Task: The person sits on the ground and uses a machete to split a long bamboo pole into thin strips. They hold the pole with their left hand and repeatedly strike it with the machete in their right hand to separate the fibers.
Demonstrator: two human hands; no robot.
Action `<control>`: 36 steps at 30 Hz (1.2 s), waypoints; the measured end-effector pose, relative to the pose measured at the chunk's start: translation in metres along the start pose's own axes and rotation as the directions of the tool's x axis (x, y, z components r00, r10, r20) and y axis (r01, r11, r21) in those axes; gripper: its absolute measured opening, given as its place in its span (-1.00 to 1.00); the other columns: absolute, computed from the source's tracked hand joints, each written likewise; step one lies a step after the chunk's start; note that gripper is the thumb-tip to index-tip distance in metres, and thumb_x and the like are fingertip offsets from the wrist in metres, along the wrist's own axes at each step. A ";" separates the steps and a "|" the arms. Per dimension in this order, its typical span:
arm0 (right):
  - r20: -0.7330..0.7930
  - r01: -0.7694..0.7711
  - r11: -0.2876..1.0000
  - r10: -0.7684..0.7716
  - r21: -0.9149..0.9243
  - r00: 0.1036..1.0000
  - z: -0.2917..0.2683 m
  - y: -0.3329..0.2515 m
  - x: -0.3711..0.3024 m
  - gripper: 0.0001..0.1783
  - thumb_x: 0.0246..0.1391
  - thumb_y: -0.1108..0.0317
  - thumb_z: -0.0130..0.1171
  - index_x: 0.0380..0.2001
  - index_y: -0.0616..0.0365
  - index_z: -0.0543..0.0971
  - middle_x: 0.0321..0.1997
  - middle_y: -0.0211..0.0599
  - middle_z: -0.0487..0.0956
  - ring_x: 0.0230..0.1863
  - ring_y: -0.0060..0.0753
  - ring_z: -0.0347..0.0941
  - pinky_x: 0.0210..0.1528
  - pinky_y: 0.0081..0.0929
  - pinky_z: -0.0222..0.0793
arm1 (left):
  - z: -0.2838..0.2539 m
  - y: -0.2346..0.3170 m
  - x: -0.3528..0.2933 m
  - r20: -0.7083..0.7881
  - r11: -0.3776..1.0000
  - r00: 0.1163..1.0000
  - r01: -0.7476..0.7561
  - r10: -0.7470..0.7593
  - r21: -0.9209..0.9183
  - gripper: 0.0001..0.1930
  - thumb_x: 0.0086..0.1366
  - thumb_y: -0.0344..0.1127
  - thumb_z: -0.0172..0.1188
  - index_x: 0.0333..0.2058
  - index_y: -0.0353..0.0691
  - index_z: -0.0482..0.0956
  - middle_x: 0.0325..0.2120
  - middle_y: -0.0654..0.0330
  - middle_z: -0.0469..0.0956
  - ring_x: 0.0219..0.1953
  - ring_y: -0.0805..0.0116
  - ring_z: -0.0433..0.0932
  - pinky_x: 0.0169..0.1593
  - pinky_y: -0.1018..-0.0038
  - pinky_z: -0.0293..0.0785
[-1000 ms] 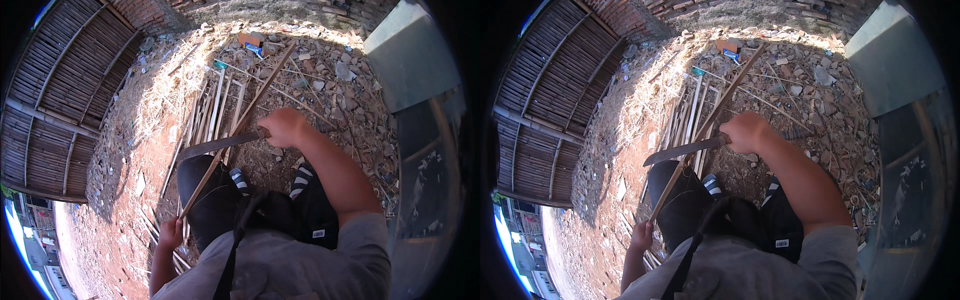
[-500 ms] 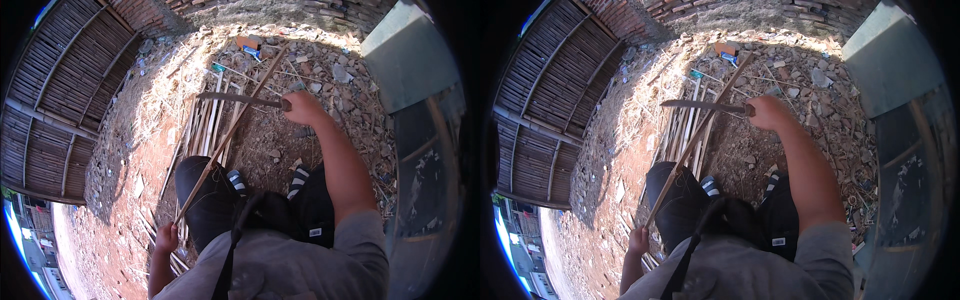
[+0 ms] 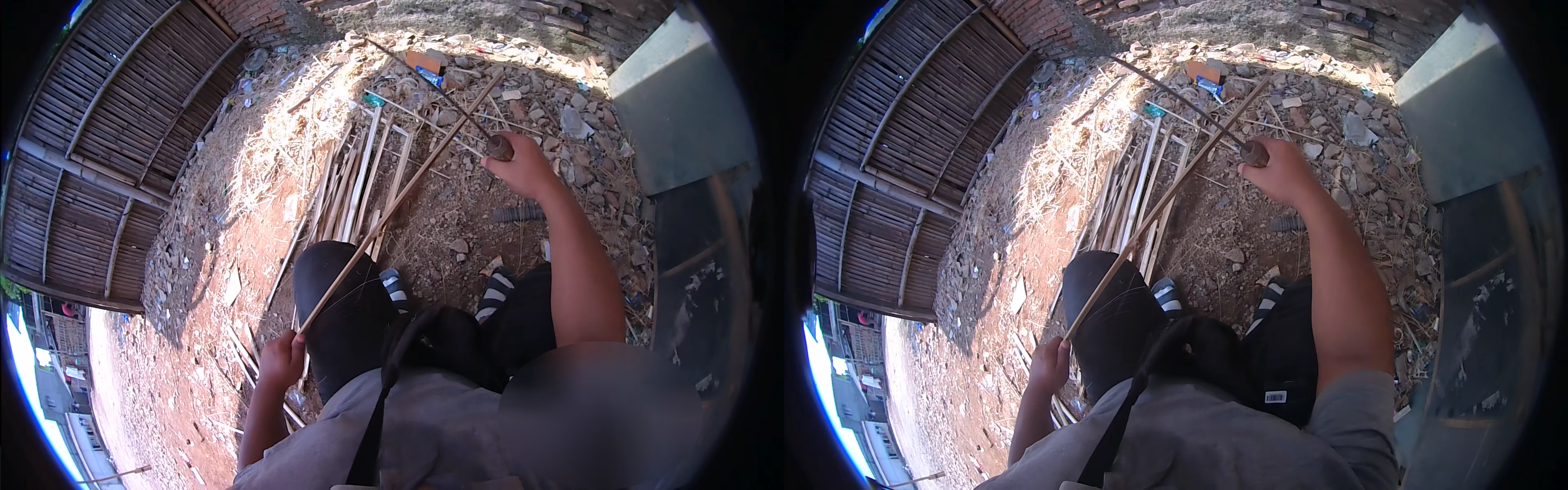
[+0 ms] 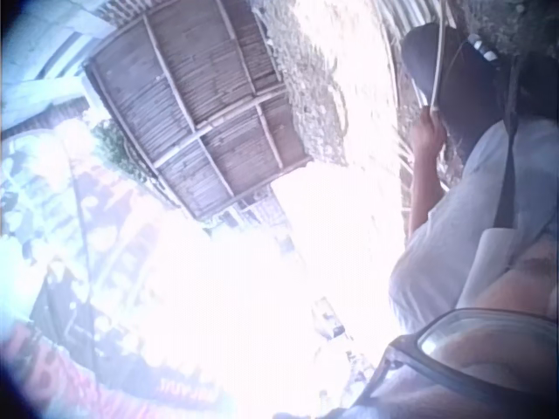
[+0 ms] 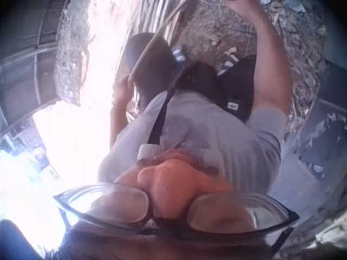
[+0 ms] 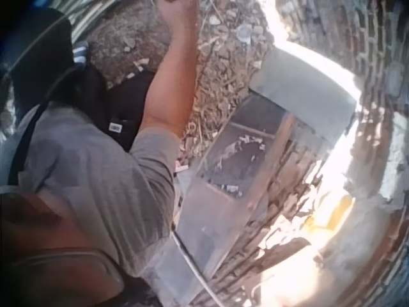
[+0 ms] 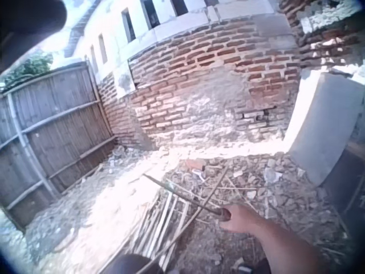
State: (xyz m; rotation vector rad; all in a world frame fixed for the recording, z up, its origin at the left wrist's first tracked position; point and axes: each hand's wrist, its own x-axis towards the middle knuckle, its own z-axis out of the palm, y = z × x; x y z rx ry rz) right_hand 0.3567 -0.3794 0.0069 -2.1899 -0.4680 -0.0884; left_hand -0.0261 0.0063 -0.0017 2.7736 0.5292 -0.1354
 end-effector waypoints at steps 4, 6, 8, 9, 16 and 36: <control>0.448 0.200 0.970 -0.120 -0.136 0.886 0.045 -0.031 -0.016 -0.68 -0.13 0.21 0.35 -0.26 0.09 0.65 -0.47 -0.15 0.62 -0.33 0.03 0.61 -0.21 -0.03 0.47 | -0.007 0.028 0.014 0.016 1.000 1.000 0.022 -0.022 -0.003 -0.55 0.49 -0.05 -0.03 -0.43 -0.33 0.49 -0.55 -0.25 0.52 -0.39 -0.37 0.53 -0.32 -0.10 0.38; 0.555 0.327 0.927 -0.175 -0.187 0.814 0.064 -0.055 -0.035 -0.74 -0.15 0.24 0.31 -0.32 0.04 0.64 -0.48 -0.14 0.61 -0.34 0.07 0.59 -0.25 -0.01 0.46 | -0.009 0.030 0.012 0.032 0.999 0.998 0.048 -0.048 0.010 -0.55 0.49 -0.05 -0.04 -0.42 -0.34 0.51 -0.54 -0.26 0.52 -0.37 -0.37 0.54 -0.30 -0.10 0.40; 0.618 0.380 0.900 -0.178 -0.212 0.766 0.071 -0.061 -0.040 -0.78 -0.15 0.24 0.27 -0.36 0.01 0.63 -0.46 -0.13 0.61 -0.31 0.06 0.59 -0.23 0.00 0.47 | -0.008 0.029 0.011 0.044 0.998 0.997 0.056 -0.056 0.003 -0.54 0.49 -0.03 -0.04 -0.42 -0.34 0.52 -0.53 -0.27 0.53 -0.36 -0.37 0.55 -0.28 -0.10 0.41; 0.631 0.372 0.902 -0.161 -0.217 0.759 0.073 -0.059 -0.039 -0.80 -0.13 0.23 0.26 -0.38 0.02 0.62 -0.43 -0.12 0.62 -0.28 0.04 0.60 -0.20 0.00 0.49 | -0.007 0.028 0.012 0.047 0.998 0.997 0.054 -0.054 -0.009 -0.54 0.48 -0.03 -0.04 -0.42 -0.34 0.52 -0.52 -0.27 0.53 -0.35 -0.37 0.55 -0.27 -0.10 0.41; 0.448 0.127 0.965 -0.011 -0.229 0.894 0.069 -0.022 -0.011 -0.81 -0.07 0.26 0.21 -0.35 0.04 0.63 -0.39 -0.08 0.64 -0.24 0.05 0.60 -0.17 0.00 0.50 | -0.005 0.031 0.011 0.005 0.994 0.995 0.096 -0.096 0.052 -0.52 0.48 0.00 -0.04 -0.44 -0.32 0.53 -0.54 -0.25 0.54 -0.37 -0.35 0.56 -0.26 -0.12 0.43; 0.452 0.082 0.982 0.004 -0.170 0.892 0.077 -0.003 -0.007 -0.73 -0.11 0.27 0.22 -0.30 0.13 0.64 -0.35 -0.01 0.64 -0.23 0.08 0.59 -0.14 -0.06 0.48 | -0.003 0.023 0.018 0.042 0.997 0.997 0.071 -0.070 -0.018 -0.50 0.47 0.04 -0.03 -0.42 -0.32 0.53 -0.52 -0.22 0.57 -0.36 -0.32 0.58 -0.27 -0.06 0.47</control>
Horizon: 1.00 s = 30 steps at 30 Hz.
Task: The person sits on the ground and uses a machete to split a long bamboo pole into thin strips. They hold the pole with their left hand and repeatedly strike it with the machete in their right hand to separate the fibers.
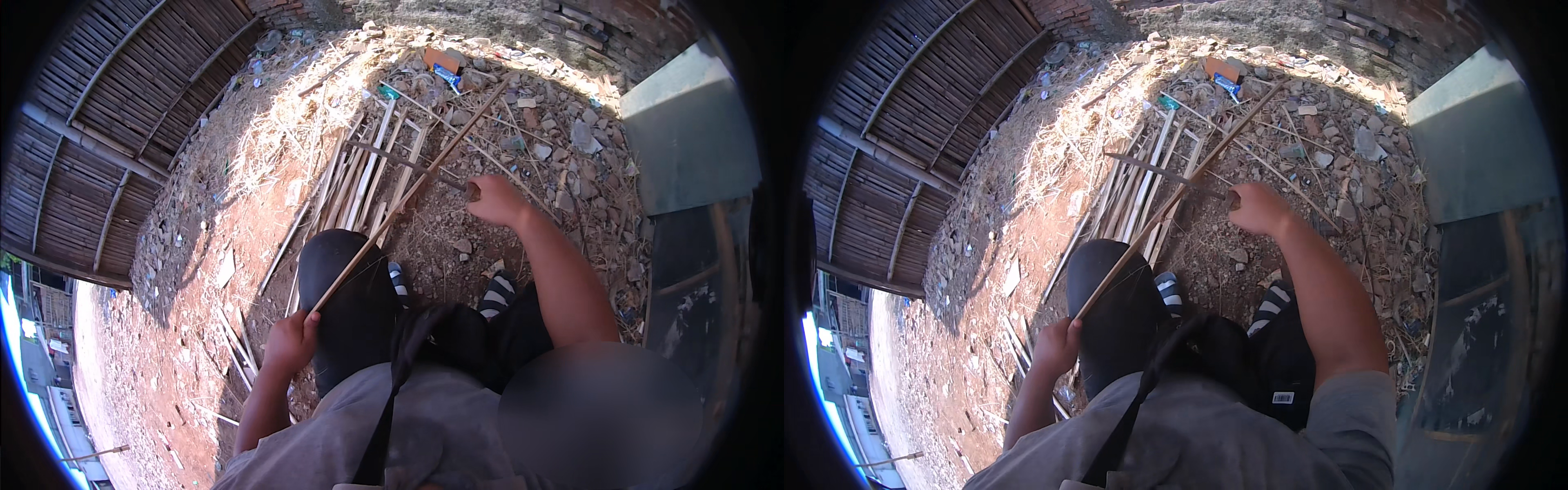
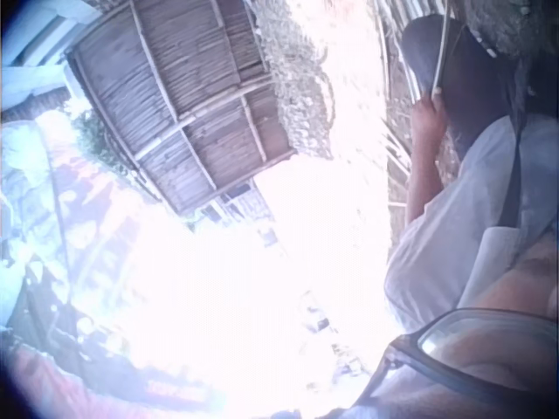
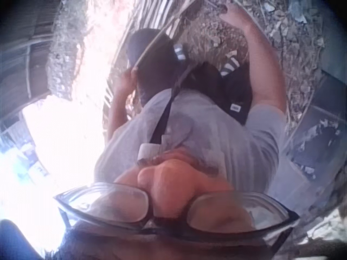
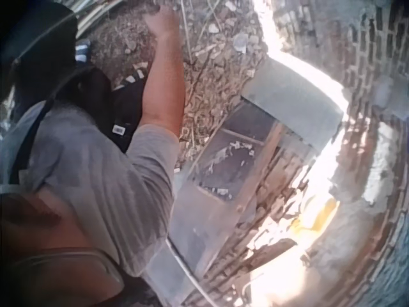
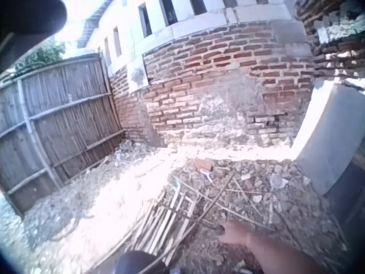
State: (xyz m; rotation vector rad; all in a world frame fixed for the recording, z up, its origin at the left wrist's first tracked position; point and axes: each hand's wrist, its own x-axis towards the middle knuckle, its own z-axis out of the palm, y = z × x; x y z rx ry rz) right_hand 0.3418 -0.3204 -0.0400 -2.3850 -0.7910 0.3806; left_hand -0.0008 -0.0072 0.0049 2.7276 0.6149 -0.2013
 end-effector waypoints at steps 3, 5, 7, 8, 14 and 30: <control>-0.020 -0.155 0.988 0.155 0.014 0.988 -0.022 -0.004 0.000 -0.73 -0.08 0.27 0.22 -0.28 0.15 0.64 -0.34 -0.01 0.64 -0.21 0.06 0.59 -0.16 -0.07 0.48 | -0.011 -0.007 0.004 0.099 0.994 0.994 0.059 -0.050 -0.095 -0.42 0.49 0.13 -0.08 -0.42 -0.33 0.56 -0.55 -0.15 0.57 -0.39 -0.18 0.60 -0.26 0.05 0.48; -0.078 0.027 1.000 -0.028 -0.012 0.997 -0.014 -0.007 0.000 -0.76 -0.08 0.27 0.24 -0.31 0.11 0.63 -0.36 -0.06 0.64 -0.24 0.06 0.59 -0.17 -0.06 0.48 | -0.011 -0.017 0.010 0.193 0.970 0.977 0.131 -0.091 -0.204 -0.35 0.50 0.21 -0.12 -0.43 -0.32 0.57 -0.57 -0.04 0.56 -0.43 0.00 0.59 -0.27 0.16 0.47; -0.082 0.168 0.985 -0.171 -0.034 0.982 -0.006 -0.011 -0.006 -0.78 -0.10 0.27 0.27 -0.33 0.09 0.62 -0.40 -0.10 0.63 -0.29 0.06 0.58 -0.23 -0.06 0.46 | -0.008 -0.028 0.017 0.310 0.918 0.942 0.232 -0.129 -0.321 -0.30 0.50 0.28 -0.17 -0.43 -0.31 0.57 -0.58 0.10 0.54 -0.45 0.21 0.55 -0.27 0.27 0.45; -0.056 0.226 0.974 -0.227 -0.037 0.972 -0.002 -0.020 -0.008 -0.78 -0.12 0.28 0.29 -0.35 0.09 0.62 -0.43 -0.11 0.62 -0.34 0.06 0.57 -0.28 -0.07 0.45 | -0.009 -0.028 0.018 0.352 0.910 0.924 0.266 -0.147 -0.317 -0.29 0.50 0.29 -0.19 -0.44 -0.31 0.57 -0.58 0.14 0.53 -0.45 0.27 0.52 -0.27 0.30 0.44; -0.055 0.344 0.916 -0.361 -0.207 0.931 0.015 -0.043 -0.013 -0.83 -0.15 0.28 0.32 -0.44 0.01 0.57 -0.52 -0.20 0.58 -0.40 0.05 0.57 -0.35 -0.05 0.44 | -0.026 -0.017 0.029 0.487 0.884 0.855 0.358 -0.180 -0.302 -0.26 0.50 0.32 -0.26 -0.46 -0.28 0.54 -0.59 0.23 0.48 -0.47 0.37 0.45 -0.28 0.38 0.41; -0.036 0.161 0.971 -0.170 -0.175 0.985 0.028 -0.027 0.008 -0.77 -0.18 0.25 0.34 -0.47 0.04 0.51 -0.54 -0.17 0.54 -0.40 0.06 0.56 -0.34 0.01 0.42 | -0.016 -0.021 0.028 0.421 0.888 0.895 0.308 -0.148 -0.343 -0.26 0.50 0.31 -0.25 -0.53 -0.26 0.49 -0.61 0.21 0.46 -0.48 0.37 0.44 -0.30 0.36 0.40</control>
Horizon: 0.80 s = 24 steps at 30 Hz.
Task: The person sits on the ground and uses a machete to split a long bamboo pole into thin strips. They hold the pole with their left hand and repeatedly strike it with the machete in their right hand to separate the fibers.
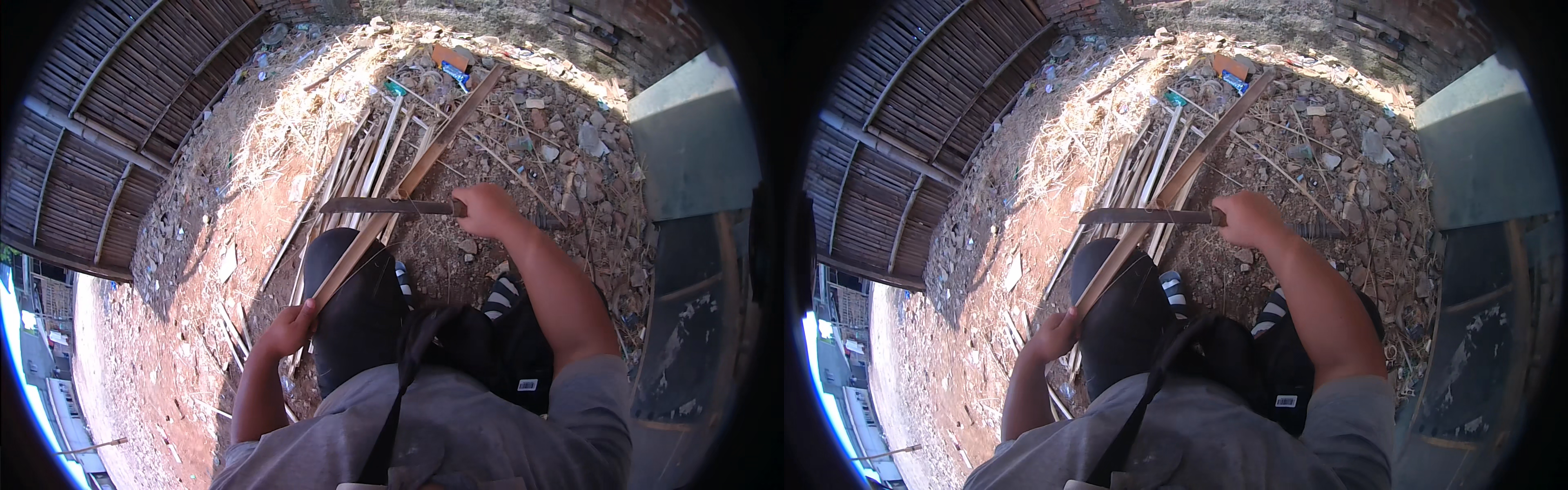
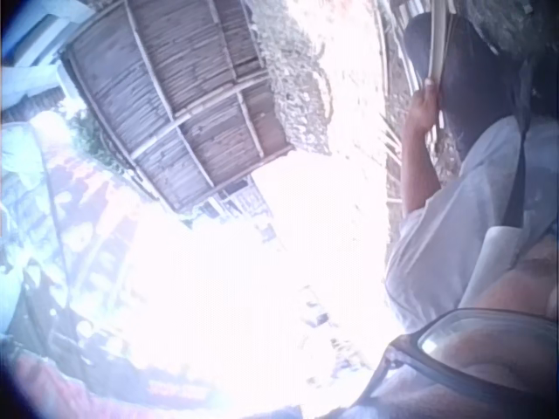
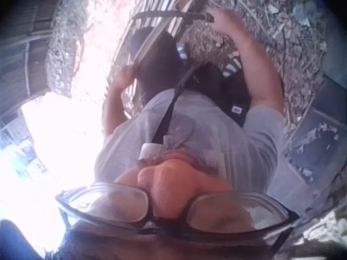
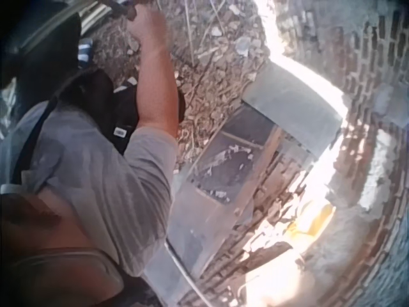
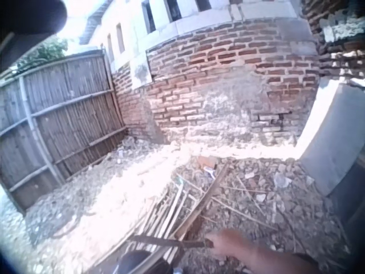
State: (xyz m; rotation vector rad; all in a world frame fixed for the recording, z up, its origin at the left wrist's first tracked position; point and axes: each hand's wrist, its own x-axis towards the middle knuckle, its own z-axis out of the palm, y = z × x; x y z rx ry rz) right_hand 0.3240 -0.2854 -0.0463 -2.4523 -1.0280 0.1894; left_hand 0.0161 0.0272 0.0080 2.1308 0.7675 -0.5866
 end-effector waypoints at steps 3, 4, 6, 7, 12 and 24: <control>-0.003 0.027 0.997 -0.027 0.073 1.000 0.002 -0.002 -0.006 -0.76 -0.18 0.24 0.35 -0.46 0.05 0.51 -0.53 -0.17 0.54 -0.40 0.06 0.56 -0.35 0.01 0.41 | -0.002 0.005 -0.004 -0.001 0.999 0.999 0.036 -0.036 0.010 -0.27 0.51 0.30 -0.25 -0.53 -0.26 0.50 -0.61 0.20 0.46 -0.48 0.37 0.44 -0.29 0.37 0.41; -0.016 0.095 0.995 -0.094 0.027 0.995 0.000 -0.003 -0.005 -0.77 -0.18 0.25 0.35 -0.45 0.04 0.52 -0.53 -0.17 0.54 -0.40 0.06 0.56 -0.35 0.01 0.41 | -0.002 0.005 -0.005 0.003 0.999 0.999 0.051 -0.051 0.011 -0.27 0.51 0.29 -0.24 -0.53 -0.26 0.50 -0.60 0.20 0.47 -0.47 0.37 0.45 -0.29 0.37 0.41; -0.025 0.224 0.972 -0.226 -0.066 0.974 -0.005 -0.012 -0.006 -0.79 -0.16 0.26 0.35 -0.44 0.01 0.54 -0.52 -0.19 0.56 -0.40 0.05 0.56 -0.35 0.00 0.41 | 0.002 -0.008 -0.002 -0.024 1.000 1.000 0.007 -0.007 0.007 -0.28 0.51 0.29 -0.24 -0.53 -0.26 0.50 -0.60 0.21 0.47 -0.48 0.37 0.45 -0.30 0.37 0.41; -0.038 0.278 0.954 -0.284 -0.112 0.958 -0.003 -0.013 -0.008 -0.80 -0.16 0.26 0.34 -0.44 0.00 0.55 -0.51 -0.19 0.56 -0.40 0.05 0.56 -0.35 0.00 0.41 | 0.004 -0.012 -0.001 -0.038 1.000 0.999 -0.015 0.015 0.006 -0.28 0.51 0.29 -0.24 -0.52 -0.26 0.51 -0.60 0.22 0.47 -0.48 0.38 0.44 -0.30 0.37 0.42; -0.113 0.051 0.997 -0.057 -0.057 0.992 -0.009 0.008 -0.003 -0.81 -0.17 0.29 0.33 -0.46 0.00 0.52 -0.51 -0.22 0.56 -0.41 0.06 0.55 -0.37 -0.01 0.40 | 0.005 -0.002 -0.001 -0.033 1.000 0.999 0.007 -0.008 -0.014 -0.29 0.51 0.28 -0.25 -0.50 -0.25 0.51 -0.61 0.24 0.46 -0.48 0.38 0.43 -0.29 0.37 0.40; -0.123 0.208 0.965 -0.229 -0.162 0.966 -0.015 0.016 -0.007 -0.80 -0.18 0.30 0.34 -0.44 0.01 0.53 -0.53 -0.22 0.57 -0.37 0.05 0.57 -0.31 0.04 0.43 | -0.001 0.004 -0.003 0.019 0.997 0.999 0.027 -0.026 -0.070 -0.30 0.51 0.28 -0.24 -0.49 -0.22 0.52 -0.64 0.28 0.41 -0.51 0.40 0.39 -0.34 0.40 0.35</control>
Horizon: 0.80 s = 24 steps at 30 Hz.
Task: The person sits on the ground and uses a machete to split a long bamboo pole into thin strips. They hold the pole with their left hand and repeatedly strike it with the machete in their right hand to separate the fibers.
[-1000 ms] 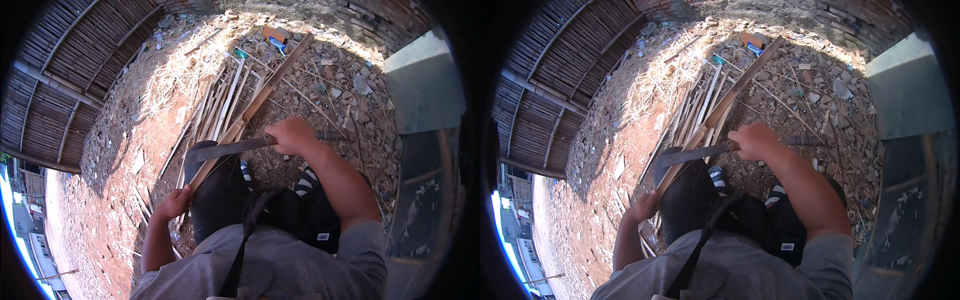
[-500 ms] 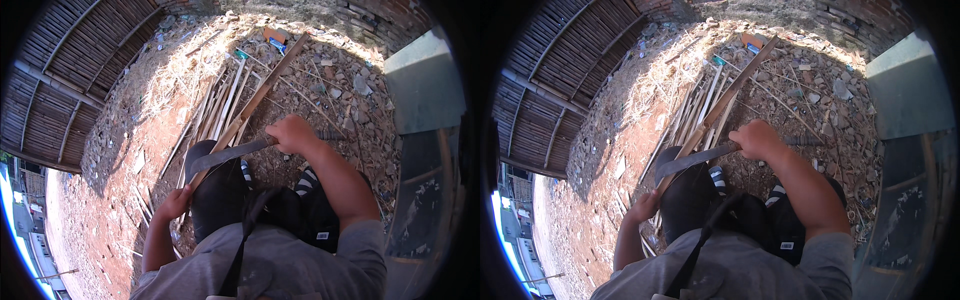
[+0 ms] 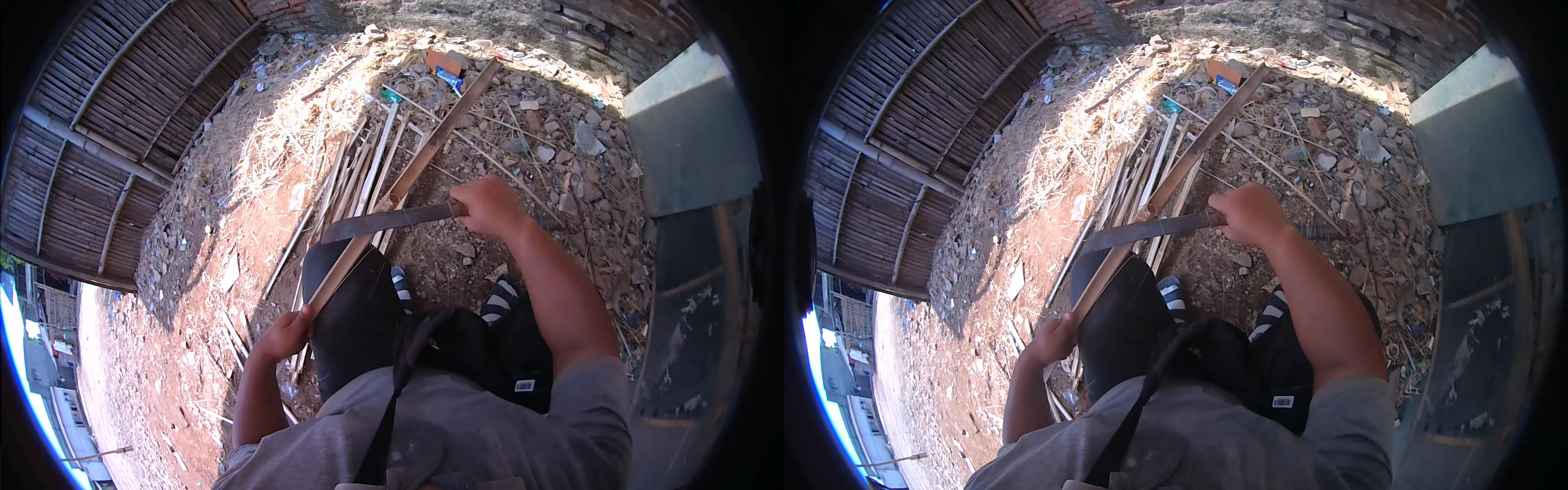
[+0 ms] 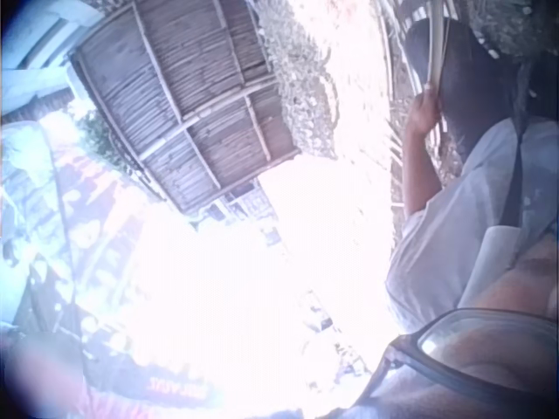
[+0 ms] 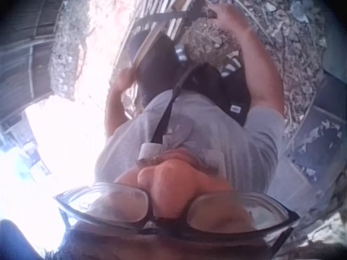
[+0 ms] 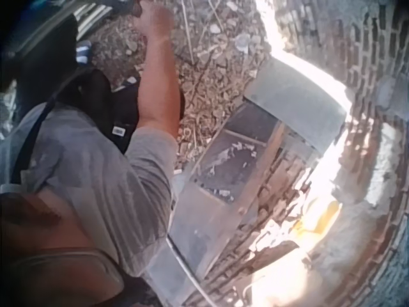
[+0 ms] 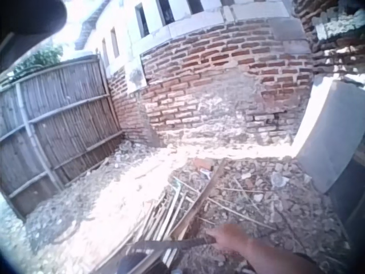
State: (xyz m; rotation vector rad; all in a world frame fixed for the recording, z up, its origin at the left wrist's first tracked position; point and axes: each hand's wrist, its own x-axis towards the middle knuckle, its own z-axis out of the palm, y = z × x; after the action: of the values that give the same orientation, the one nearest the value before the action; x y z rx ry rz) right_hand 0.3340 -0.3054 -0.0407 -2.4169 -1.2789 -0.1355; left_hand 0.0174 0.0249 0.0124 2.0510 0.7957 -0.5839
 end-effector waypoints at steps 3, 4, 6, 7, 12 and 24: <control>0.021 -0.071 0.997 0.070 0.026 0.997 -0.001 0.006 0.001 -0.79 -0.20 0.32 0.34 -0.45 0.02 0.53 -0.53 -0.24 0.57 -0.38 0.04 0.57 -0.32 0.02 0.43 | 0.001 0.001 -0.001 -0.033 0.998 0.999 -0.037 0.039 0.055 -0.29 0.51 0.28 -0.24 -0.49 -0.26 0.52 -0.63 0.25 0.44 -0.50 0.37 0.43 -0.33 0.36 0.38; 0.003 -0.058 0.997 0.058 0.046 0.998 -0.001 0.006 0.000 -0.79 -0.20 0.32 0.34 -0.44 0.01 0.53 -0.54 -0.25 0.56 -0.39 0.04 0.57 -0.33 0.01 0.43 | 0.002 0.000 -0.001 -0.048 0.995 0.997 -0.048 0.053 0.089 -0.28 0.51 0.28 -0.24 -0.49 -0.27 0.51 -0.62 0.23 0.46 -0.49 0.35 0.44 -0.32 0.33 0.39; -0.031 -0.031 0.996 0.034 0.086 0.999 -0.003 0.004 -0.001 -0.79 -0.20 0.31 0.35 -0.44 0.01 0.55 -0.56 -0.26 0.55 -0.41 0.04 0.57 -0.34 -0.01 0.43 | 0.001 -0.018 0.002 -0.177 0.980 0.973 -0.119 0.147 0.160 -0.32 0.51 0.24 -0.19 -0.46 -0.31 0.53 -0.60 0.10 0.52 -0.48 0.19 0.53 -0.31 0.22 0.43; -0.066 -0.045 0.992 0.053 0.117 0.996 -0.006 0.004 -0.002 -0.79 -0.20 0.32 0.35 -0.42 0.01 0.56 -0.53 -0.25 0.56 -0.39 0.04 0.57 -0.33 -0.01 0.43 | -0.001 -0.027 0.003 -0.238 0.969 0.952 -0.149 0.195 0.199 -0.34 0.51 0.21 -0.17 -0.45 -0.32 0.53 -0.59 0.04 0.55 -0.47 0.10 0.57 -0.30 0.16 0.45; -0.268 -0.070 0.974 0.129 0.217 0.955 -0.025 0.008 -0.003 -0.73 -0.18 0.33 0.39 -0.34 0.08 0.60 -0.14 -0.18 0.62 -0.18 0.01 0.59 -0.18 -0.08 0.50 | -0.033 0.030 -0.015 -0.415 0.769 0.827 -0.033 0.379 0.639 -0.54 0.44 0.05 0.02 -0.40 -0.27 0.57 -0.51 -0.18 0.59 -0.35 -0.26 0.58 -0.28 -0.06 0.45; 0.180 -0.167 0.721 0.060 0.673 0.982 -0.004 -0.004 -0.002 -0.13 0.00 0.19 0.46 0.37 0.08 0.34 0.31 -0.08 0.45 0.16 -0.33 0.50 0.23 -0.40 0.40 | -0.075 0.183 0.000 0.017 0.127 0.640 -0.179 0.768 0.976 -0.57 0.22 0.20 0.25 -0.47 -0.09 0.59 -0.56 0.22 0.57 -0.43 0.13 0.62 -0.29 0.14 0.51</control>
State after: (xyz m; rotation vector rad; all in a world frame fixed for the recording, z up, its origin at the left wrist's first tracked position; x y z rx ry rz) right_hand 0.3303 -0.3068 -0.0367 -1.8528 -0.9847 0.4868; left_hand 0.1569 0.0053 0.1512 3.4810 -0.2658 0.0281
